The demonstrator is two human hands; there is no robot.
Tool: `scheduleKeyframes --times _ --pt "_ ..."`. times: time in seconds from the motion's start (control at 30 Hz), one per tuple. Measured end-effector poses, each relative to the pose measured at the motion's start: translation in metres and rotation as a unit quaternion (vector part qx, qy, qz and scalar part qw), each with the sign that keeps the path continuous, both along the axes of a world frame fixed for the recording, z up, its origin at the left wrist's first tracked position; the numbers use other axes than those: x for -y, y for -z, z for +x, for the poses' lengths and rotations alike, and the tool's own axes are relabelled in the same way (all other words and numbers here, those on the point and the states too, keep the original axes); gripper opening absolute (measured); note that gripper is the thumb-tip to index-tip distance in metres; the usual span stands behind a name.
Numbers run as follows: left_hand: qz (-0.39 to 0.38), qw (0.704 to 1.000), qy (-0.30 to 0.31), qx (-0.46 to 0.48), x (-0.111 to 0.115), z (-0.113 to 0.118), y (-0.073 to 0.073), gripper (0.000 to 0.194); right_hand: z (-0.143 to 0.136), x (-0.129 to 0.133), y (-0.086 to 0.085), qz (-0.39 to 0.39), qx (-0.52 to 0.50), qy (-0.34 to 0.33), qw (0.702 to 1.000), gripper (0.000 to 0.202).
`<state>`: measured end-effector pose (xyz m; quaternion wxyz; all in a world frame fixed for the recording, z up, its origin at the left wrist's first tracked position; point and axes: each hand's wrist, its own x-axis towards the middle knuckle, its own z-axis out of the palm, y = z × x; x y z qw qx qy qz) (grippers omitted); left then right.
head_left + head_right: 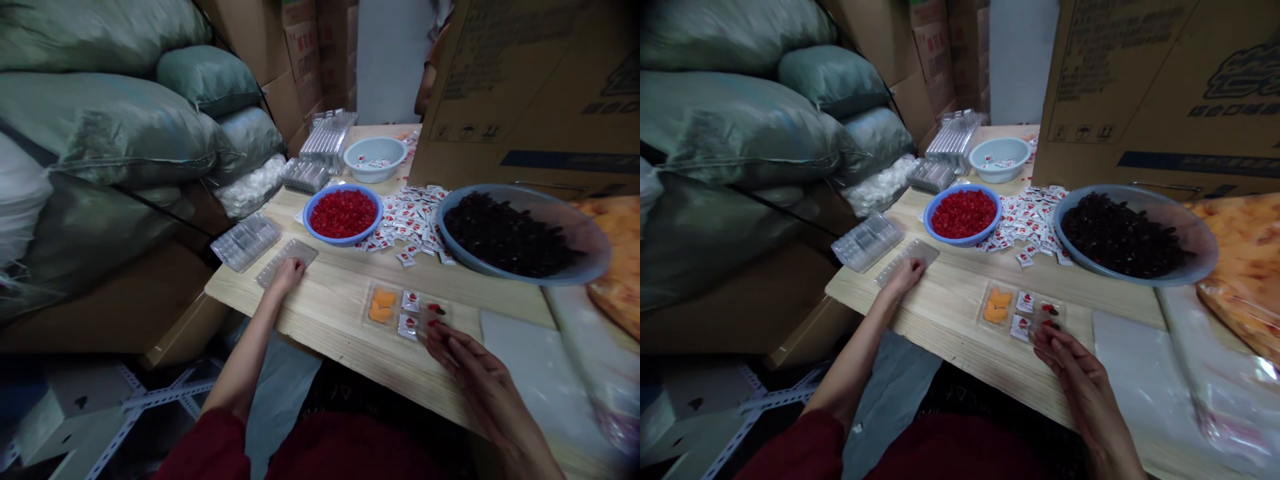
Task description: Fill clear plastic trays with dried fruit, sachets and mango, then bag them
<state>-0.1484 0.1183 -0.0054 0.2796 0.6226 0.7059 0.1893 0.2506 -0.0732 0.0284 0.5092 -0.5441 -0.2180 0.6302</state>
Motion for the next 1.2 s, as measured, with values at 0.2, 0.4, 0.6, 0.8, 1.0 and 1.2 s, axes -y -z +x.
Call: scheduleKeyframes --times 0.2,0.4,0.6,0.8,1.0,1.2 --pt "0.018 0.999 0.003 -0.045 0.004 0.008 -0.008 0.005 -0.002 -0.001 0.002 -0.004 0.01 -0.001 1.0 0.043" --pt "0.0 1.0 0.011 0.015 0.002 -0.009 0.0 0.02 -0.002 -0.008 0.004 -0.017 0.011 0.008 1.0 0.046" --pt "-0.07 0.99 0.004 0.119 -0.009 -0.01 0.007 0.035 -0.007 -0.013 0.004 -0.02 0.013 0.007 1.0 0.045" --pt "-0.088 0.981 -0.022 0.171 -0.013 -0.01 0.009 0.037 -0.008 -0.011 0.007 -0.022 0.013 0.004 1.0 0.045" --pt "-0.069 0.983 -0.031 0.165 -0.012 -0.01 0.017 0.035 -0.009 -0.01 0.006 -0.021 0.012 0.0 1.0 0.043" --pt "-0.056 0.983 -0.021 0.171 -0.011 -0.009 0.017 0.034 -0.009 -0.005 0.005 -0.006 0.014 0.001 1.0 0.041"
